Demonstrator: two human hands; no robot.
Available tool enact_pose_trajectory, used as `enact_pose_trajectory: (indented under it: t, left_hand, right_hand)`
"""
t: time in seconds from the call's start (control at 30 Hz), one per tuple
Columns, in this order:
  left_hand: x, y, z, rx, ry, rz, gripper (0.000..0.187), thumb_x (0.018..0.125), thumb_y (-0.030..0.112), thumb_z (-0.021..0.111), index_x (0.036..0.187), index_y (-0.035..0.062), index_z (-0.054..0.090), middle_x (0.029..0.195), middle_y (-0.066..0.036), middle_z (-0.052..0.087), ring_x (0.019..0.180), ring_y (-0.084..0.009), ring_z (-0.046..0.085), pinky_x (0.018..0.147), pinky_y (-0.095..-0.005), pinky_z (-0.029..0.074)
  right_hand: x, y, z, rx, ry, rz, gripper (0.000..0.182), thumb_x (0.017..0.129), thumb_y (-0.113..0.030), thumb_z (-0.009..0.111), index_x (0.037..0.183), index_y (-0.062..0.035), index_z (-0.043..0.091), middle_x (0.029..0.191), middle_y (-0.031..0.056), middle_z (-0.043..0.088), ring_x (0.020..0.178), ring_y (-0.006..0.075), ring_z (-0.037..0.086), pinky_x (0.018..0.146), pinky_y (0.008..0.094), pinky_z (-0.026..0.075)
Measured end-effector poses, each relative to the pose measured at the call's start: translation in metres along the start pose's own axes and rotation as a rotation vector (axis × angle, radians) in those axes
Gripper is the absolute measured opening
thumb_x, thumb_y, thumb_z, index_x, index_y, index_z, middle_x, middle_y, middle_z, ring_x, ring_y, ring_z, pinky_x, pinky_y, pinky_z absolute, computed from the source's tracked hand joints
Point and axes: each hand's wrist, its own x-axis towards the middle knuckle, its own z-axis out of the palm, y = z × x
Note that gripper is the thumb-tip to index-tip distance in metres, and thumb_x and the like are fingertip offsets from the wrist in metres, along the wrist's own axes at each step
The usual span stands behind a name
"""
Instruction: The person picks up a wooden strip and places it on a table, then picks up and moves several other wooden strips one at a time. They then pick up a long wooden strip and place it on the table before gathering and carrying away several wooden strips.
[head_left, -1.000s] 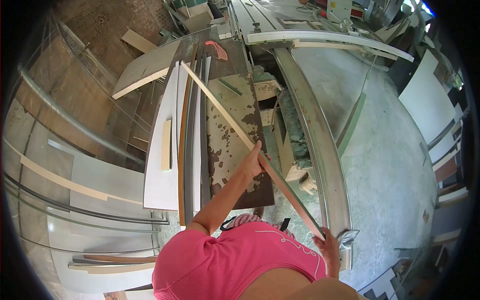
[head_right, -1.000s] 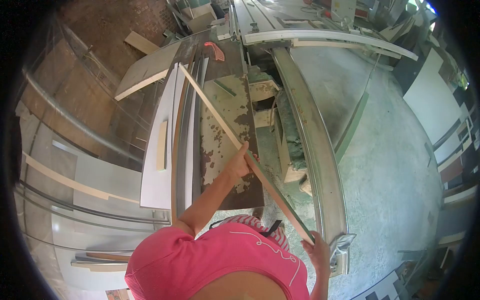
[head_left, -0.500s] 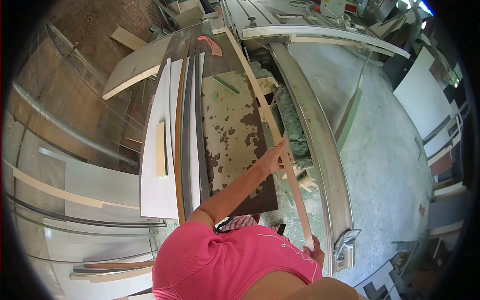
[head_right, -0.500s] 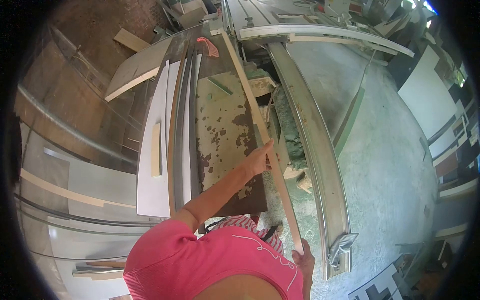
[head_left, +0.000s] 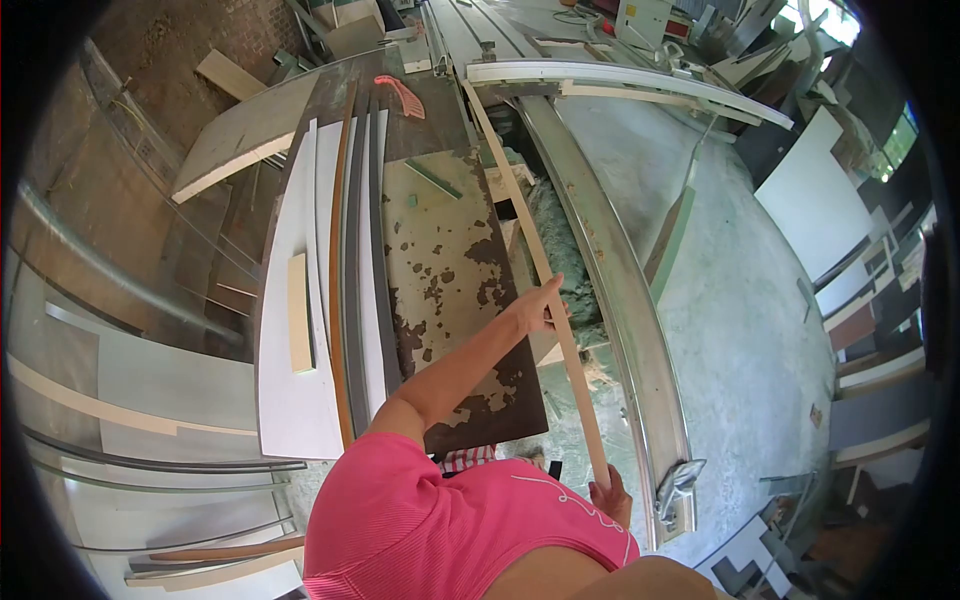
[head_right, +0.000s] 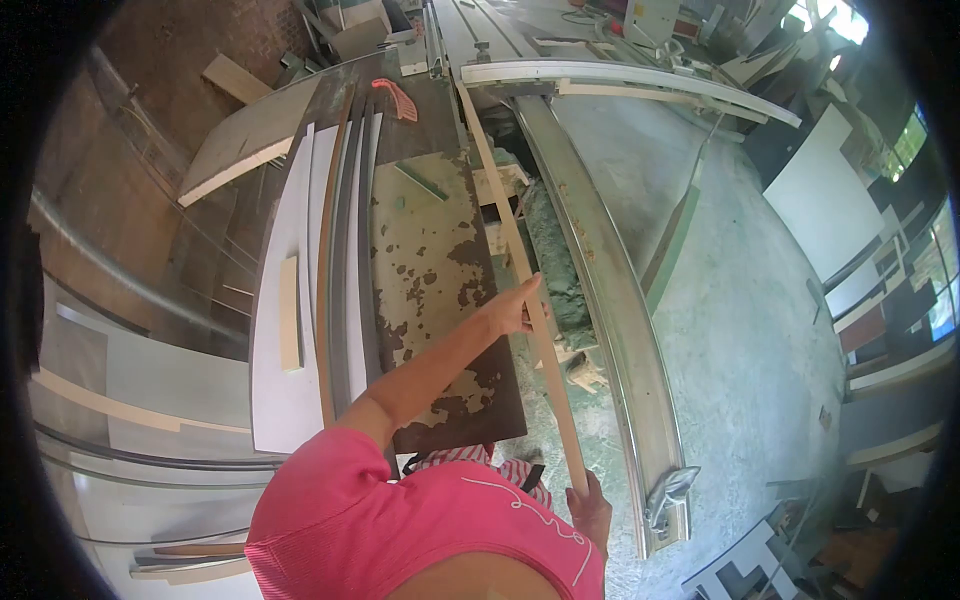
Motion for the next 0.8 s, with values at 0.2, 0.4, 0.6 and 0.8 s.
enact_pose_trajectory:
  t: [0.2, 0.4, 0.6, 0.8]
  left_hand:
    - [0.020, 0.017, -0.013, 0.062, -0.013, 0.021, 0.072, 0.075, 0.057, 0.059, 0.119, 0.0030, 0.041, 0.098, -0.013, 0.052, 0.097, -0.0303, 0.055, 0.090, -0.0533, 0.040]
    - [0.013, 0.018, -0.010, 0.093, 0.004, 0.031, 0.065, 0.078, 0.055, 0.057, 0.114, 0.0022, 0.044, 0.096, -0.014, 0.052, 0.094, -0.0301, 0.056, 0.086, -0.0527, 0.042]
    - [0.018, 0.027, -0.018, 0.070, 0.010, 0.039, 0.061, 0.080, 0.052, 0.057, 0.113, 0.0018, 0.046, 0.096, -0.014, 0.051, 0.093, -0.0307, 0.055, 0.082, -0.0507, 0.046]
    - [0.029, 0.047, -0.027, -0.030, 0.093, 0.128, 0.047, 0.082, 0.048, 0.056, 0.101, 0.0053, 0.052, 0.090, -0.013, 0.053, 0.085, -0.0287, 0.056, 0.076, -0.0479, 0.046]
  right_hand:
    - [0.017, -0.008, 0.010, 0.041, -0.025, -0.030, 0.043, 0.080, -0.018, 0.062, 0.120, -0.0113, 0.046, 0.088, 0.0212, 0.062, 0.085, 0.0374, 0.060, 0.066, 0.0409, 0.048]
    - [0.018, -0.024, -0.003, -0.023, -0.068, -0.006, 0.044, 0.081, -0.018, 0.061, 0.121, -0.0102, 0.046, 0.088, 0.0208, 0.062, 0.086, 0.0352, 0.062, 0.067, 0.0397, 0.048]
    - [0.029, -0.037, -0.002, 0.005, -0.120, 0.015, 0.046, 0.081, -0.023, 0.060, 0.122, -0.0089, 0.045, 0.091, 0.0223, 0.061, 0.090, 0.0389, 0.059, 0.069, 0.0423, 0.047]
    - [0.061, -0.048, 0.013, 0.002, -0.202, 0.025, 0.049, 0.082, -0.030, 0.057, 0.124, -0.0084, 0.043, 0.094, 0.0240, 0.060, 0.091, 0.0408, 0.058, 0.072, 0.0447, 0.046]
